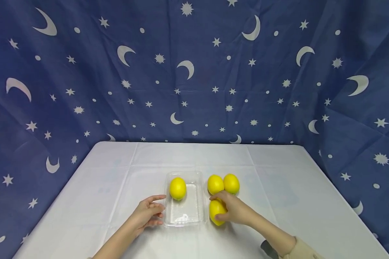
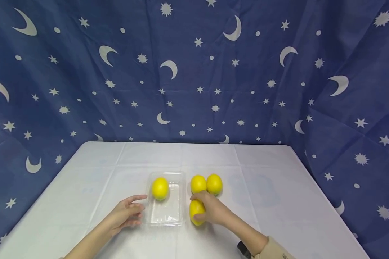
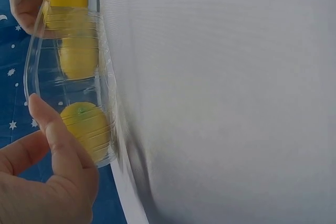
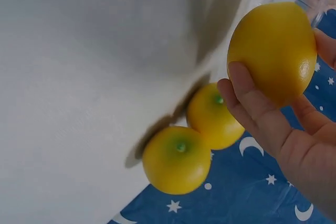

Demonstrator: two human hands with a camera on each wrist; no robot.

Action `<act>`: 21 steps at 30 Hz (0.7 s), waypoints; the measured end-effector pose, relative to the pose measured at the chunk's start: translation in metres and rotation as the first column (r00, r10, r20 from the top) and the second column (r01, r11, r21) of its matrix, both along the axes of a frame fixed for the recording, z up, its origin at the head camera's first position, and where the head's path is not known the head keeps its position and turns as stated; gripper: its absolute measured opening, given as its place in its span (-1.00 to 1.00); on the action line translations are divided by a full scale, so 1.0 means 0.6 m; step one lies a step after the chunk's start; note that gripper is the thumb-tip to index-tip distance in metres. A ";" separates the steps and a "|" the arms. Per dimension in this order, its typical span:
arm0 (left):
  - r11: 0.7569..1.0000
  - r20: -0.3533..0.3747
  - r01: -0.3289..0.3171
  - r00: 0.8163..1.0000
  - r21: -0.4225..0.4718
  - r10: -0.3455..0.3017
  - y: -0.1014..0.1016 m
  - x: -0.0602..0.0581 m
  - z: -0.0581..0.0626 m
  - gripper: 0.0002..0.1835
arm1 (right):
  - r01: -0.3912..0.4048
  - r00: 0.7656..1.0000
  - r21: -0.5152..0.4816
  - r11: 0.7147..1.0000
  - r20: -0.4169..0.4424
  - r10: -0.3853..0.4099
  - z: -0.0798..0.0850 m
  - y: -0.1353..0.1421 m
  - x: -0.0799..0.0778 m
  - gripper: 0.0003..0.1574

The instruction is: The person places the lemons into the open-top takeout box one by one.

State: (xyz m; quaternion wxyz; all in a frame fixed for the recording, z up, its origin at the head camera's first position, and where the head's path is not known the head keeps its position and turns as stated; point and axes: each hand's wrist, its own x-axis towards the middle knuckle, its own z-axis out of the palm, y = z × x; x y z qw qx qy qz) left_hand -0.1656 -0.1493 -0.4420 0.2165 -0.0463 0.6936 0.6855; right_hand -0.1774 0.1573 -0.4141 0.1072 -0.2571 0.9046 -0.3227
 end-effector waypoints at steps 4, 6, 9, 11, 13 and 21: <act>1.000 0.003 -0.016 1.000 -0.012 0.016 -0.003 -0.001 0.003 -0.42 | 0.005 1.000 -0.015 1.000 -0.008 -0.006 0.007 -0.003 -0.006 -0.39; 1.000 0.004 -0.022 1.000 -0.014 0.022 -0.003 -0.002 0.004 -0.42 | 0.017 1.000 -0.023 1.000 -0.005 -0.017 0.010 -0.004 -0.008 -0.38; 1.000 0.004 -0.026 1.000 -0.012 0.026 -0.001 -0.004 0.003 -0.42 | 0.036 0.999 -0.028 0.999 -0.007 -0.036 0.015 -0.004 -0.012 -0.39; 0.999 0.003 -0.030 1.000 -0.010 0.030 0.000 -0.004 0.003 -0.42 | 0.046 0.999 -0.035 0.998 -0.004 -0.046 0.017 -0.006 -0.015 -0.39; 0.999 0.006 -0.036 0.999 -0.009 0.036 0.001 -0.003 0.002 -0.42 | 0.052 0.999 -0.048 0.997 -0.002 -0.052 0.019 -0.008 -0.018 -0.40; 1.000 0.009 -0.018 1.000 0.012 0.018 0.001 0.002 0.000 -0.42 | 0.099 0.995 -0.086 0.991 0.015 -0.098 0.022 -0.008 -0.027 -0.40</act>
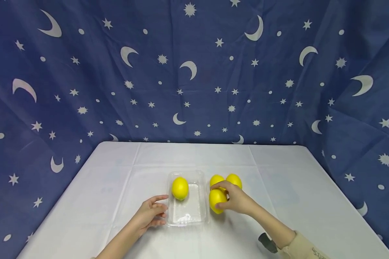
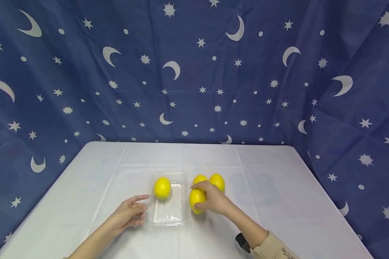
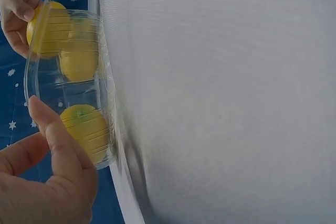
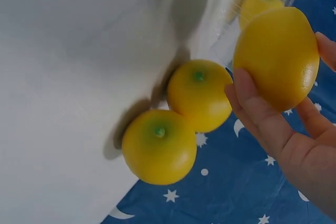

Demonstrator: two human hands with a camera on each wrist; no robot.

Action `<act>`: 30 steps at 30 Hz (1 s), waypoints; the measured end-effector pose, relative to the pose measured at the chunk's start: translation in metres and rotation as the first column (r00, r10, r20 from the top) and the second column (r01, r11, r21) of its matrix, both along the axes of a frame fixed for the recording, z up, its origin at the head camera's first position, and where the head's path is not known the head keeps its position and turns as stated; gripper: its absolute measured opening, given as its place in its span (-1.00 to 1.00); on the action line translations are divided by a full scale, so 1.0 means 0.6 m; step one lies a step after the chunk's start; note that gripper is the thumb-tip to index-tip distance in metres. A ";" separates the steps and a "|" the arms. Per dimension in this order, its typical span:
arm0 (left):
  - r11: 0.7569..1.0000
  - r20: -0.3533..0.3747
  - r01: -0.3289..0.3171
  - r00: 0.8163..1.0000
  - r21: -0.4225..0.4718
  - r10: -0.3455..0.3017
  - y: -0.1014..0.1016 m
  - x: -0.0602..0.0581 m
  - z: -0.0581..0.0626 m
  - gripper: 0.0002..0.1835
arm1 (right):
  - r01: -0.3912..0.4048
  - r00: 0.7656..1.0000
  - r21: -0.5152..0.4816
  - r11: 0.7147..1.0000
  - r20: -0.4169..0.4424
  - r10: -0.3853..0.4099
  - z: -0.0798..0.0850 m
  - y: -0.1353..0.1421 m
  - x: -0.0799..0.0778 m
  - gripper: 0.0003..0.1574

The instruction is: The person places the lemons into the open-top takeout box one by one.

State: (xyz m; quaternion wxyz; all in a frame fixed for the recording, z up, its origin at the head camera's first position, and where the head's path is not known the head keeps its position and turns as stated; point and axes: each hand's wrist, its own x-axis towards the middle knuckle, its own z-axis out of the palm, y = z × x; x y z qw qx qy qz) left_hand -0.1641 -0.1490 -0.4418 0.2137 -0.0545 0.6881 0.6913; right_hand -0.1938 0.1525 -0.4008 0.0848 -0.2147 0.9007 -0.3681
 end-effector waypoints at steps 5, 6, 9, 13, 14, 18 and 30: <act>1.000 0.000 0.007 1.000 0.006 -0.007 0.001 0.000 -0.003 -0.42 | 0.012 1.000 -0.017 1.000 -0.020 -0.012 0.003 0.004 -0.010 -0.40; 1.000 0.000 0.010 1.000 0.006 -0.010 0.002 -0.001 -0.003 -0.42 | 0.011 0.999 -0.019 1.000 -0.030 -0.012 0.004 0.005 -0.012 -0.40; 1.000 -0.006 0.009 1.000 0.010 -0.009 0.002 -0.004 -0.004 -0.42 | 0.003 0.999 -0.029 1.000 -0.052 -0.004 0.007 0.005 -0.020 -0.41; 1.000 -0.007 0.005 1.000 0.014 -0.005 0.004 -0.006 -0.003 -0.42 | 0.007 0.999 -0.034 0.999 -0.036 -0.008 0.013 0.000 -0.029 -0.41; 1.000 -0.004 0.005 1.000 0.015 -0.005 0.004 -0.006 -0.003 -0.42 | 0.013 0.999 -0.032 0.999 -0.029 -0.014 0.015 -0.002 -0.031 -0.41; 1.000 0.003 0.002 1.000 0.013 -0.002 0.004 -0.006 -0.003 -0.43 | 0.029 0.999 -0.025 0.999 -0.013 -0.029 0.020 -0.013 -0.038 -0.40; 1.000 -0.008 0.008 1.000 0.017 -0.008 -0.006 -0.003 -0.008 -0.41 | -0.034 0.999 -0.062 0.997 -0.011 0.033 0.027 -0.051 -0.056 -0.39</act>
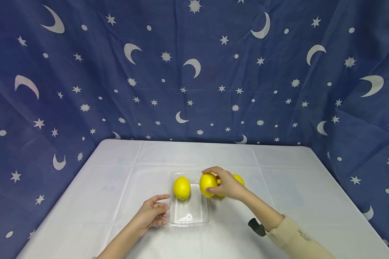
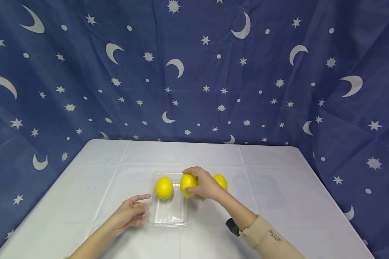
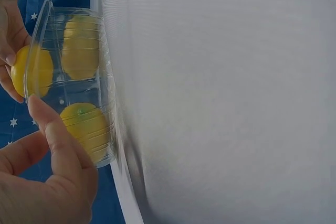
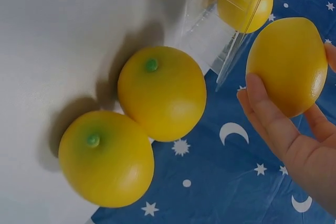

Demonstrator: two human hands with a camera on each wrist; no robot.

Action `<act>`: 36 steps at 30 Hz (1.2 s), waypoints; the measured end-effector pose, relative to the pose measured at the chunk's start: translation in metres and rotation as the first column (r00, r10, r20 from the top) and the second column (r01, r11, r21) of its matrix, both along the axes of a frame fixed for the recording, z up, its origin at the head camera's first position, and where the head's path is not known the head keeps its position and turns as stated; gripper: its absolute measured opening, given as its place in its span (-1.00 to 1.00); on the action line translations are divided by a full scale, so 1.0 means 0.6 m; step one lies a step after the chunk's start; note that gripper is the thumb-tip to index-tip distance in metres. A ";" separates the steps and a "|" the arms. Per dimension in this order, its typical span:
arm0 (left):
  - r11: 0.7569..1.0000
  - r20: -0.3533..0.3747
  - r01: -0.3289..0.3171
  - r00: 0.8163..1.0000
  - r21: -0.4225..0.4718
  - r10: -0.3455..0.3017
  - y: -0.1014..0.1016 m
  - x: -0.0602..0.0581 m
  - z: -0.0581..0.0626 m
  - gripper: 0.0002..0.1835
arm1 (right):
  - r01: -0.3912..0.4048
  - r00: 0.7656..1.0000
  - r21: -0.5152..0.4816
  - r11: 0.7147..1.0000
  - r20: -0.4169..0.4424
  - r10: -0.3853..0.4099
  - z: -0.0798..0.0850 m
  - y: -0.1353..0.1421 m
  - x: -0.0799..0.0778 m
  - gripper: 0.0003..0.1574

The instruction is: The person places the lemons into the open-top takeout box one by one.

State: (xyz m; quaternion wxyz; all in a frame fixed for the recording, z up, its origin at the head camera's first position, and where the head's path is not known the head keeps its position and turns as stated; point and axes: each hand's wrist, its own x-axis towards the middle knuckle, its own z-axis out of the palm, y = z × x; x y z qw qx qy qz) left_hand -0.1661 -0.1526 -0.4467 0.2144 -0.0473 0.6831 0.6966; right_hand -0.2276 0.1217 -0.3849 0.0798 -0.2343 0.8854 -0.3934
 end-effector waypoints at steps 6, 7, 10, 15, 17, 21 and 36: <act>1.000 -0.003 0.016 1.000 0.007 -0.016 0.000 -0.001 0.001 -0.41 | -0.061 0.997 0.007 0.998 -0.040 0.061 -0.008 -0.016 -0.012 -0.38; 1.000 -0.003 0.018 1.000 0.010 -0.018 0.001 -0.001 0.001 -0.41 | -0.076 0.995 0.013 0.997 -0.056 0.077 -0.010 -0.018 -0.014 -0.38; 1.000 0.000 0.020 1.000 0.012 -0.020 0.002 -0.001 0.001 -0.41 | -0.109 0.990 0.031 0.994 -0.083 0.111 -0.015 -0.025 -0.018 -0.38; 1.000 -0.006 0.017 1.000 0.002 -0.017 0.003 0.002 0.003 -0.42 | -0.134 0.985 0.060 0.989 -0.097 0.140 -0.023 -0.037 -0.023 -0.37; 1.000 -0.008 0.015 1.000 -0.003 -0.015 0.003 0.002 0.003 -0.42 | -0.141 0.982 0.076 0.987 -0.113 0.149 -0.025 -0.040 -0.026 -0.36; 1.000 -0.010 0.014 1.000 -0.007 -0.014 0.004 0.001 0.003 -0.43 | -0.134 0.980 0.117 0.984 -0.135 0.149 -0.029 -0.048 -0.030 -0.34; 0.999 -0.022 -0.016 1.000 -0.043 0.015 0.008 -0.003 -0.001 -0.43 | -0.032 0.966 0.332 0.943 -0.232 0.114 -0.040 -0.081 -0.029 -0.33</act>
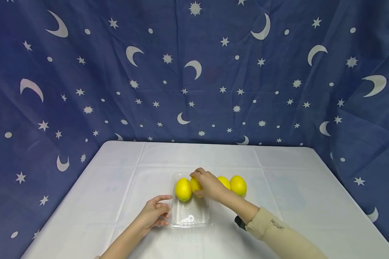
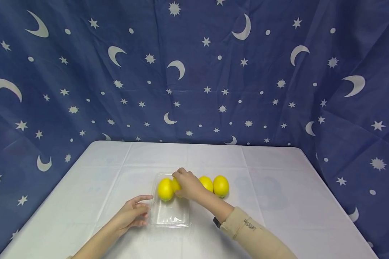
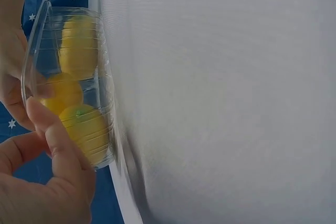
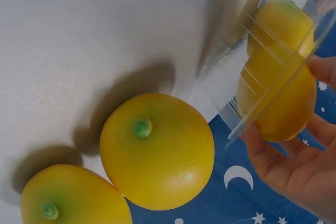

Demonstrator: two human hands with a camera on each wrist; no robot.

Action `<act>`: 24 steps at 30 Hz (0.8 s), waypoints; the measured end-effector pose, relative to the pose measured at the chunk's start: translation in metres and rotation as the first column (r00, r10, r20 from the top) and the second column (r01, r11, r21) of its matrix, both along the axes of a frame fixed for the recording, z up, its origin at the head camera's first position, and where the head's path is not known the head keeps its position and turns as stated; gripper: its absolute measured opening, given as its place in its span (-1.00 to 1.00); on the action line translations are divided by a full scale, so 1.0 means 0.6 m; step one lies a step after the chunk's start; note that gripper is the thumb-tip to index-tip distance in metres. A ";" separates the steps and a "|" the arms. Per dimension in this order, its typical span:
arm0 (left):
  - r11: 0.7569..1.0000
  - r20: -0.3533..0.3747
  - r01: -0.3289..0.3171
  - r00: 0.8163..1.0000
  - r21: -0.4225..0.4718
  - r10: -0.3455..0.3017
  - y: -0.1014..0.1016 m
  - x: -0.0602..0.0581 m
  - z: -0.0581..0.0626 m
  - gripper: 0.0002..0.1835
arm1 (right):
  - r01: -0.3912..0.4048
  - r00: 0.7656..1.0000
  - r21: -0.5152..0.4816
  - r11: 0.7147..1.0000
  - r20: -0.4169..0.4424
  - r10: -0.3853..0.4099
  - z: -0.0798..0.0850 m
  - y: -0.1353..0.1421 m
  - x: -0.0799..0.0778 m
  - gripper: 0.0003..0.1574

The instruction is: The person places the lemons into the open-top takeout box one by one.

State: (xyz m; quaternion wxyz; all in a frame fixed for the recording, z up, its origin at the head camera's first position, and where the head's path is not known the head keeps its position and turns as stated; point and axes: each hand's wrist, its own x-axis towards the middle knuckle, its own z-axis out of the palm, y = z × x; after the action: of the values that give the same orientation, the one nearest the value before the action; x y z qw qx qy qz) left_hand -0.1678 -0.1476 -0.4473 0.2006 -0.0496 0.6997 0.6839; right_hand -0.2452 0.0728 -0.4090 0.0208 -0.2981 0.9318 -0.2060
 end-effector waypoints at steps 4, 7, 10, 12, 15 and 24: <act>0.999 0.007 -0.034 0.999 -0.029 0.034 0.003 -0.005 -0.003 -0.43 | 0.016 1.000 0.024 1.000 -0.012 -0.015 -0.001 -0.001 -0.002 -0.34; 0.998 0.011 -0.052 0.999 -0.038 0.052 0.005 -0.009 -0.003 -0.45 | 0.013 1.000 0.024 1.000 0.003 -0.013 0.000 0.000 -0.005 -0.34; 0.997 0.013 -0.062 0.998 -0.035 0.063 0.005 -0.012 -0.002 -0.47 | -0.013 1.000 0.048 0.999 0.002 0.013 -0.001 -0.001 -0.010 -0.36; 0.998 0.016 -0.061 0.998 -0.026 0.061 0.005 -0.013 -0.001 -0.48 | -0.030 1.000 0.070 0.997 -0.005 0.031 -0.003 -0.003 -0.014 -0.38; 0.999 0.019 -0.052 0.998 -0.011 0.052 0.004 -0.012 0.000 -0.50 | -0.045 0.999 0.099 0.994 -0.017 0.047 -0.007 -0.006 -0.018 -0.39; 0.999 0.026 -0.023 0.999 0.035 0.022 0.001 -0.007 -0.005 -0.51 | -0.041 0.999 0.130 0.991 -0.011 0.043 -0.014 -0.010 -0.008 -0.37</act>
State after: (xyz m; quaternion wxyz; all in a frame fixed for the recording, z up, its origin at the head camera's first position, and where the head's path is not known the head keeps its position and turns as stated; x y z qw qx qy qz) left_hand -0.1719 -0.1471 -0.4501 0.2026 -0.0626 0.6845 0.6975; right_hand -0.2500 0.0671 -0.4175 0.0380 -0.3171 0.9369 -0.1422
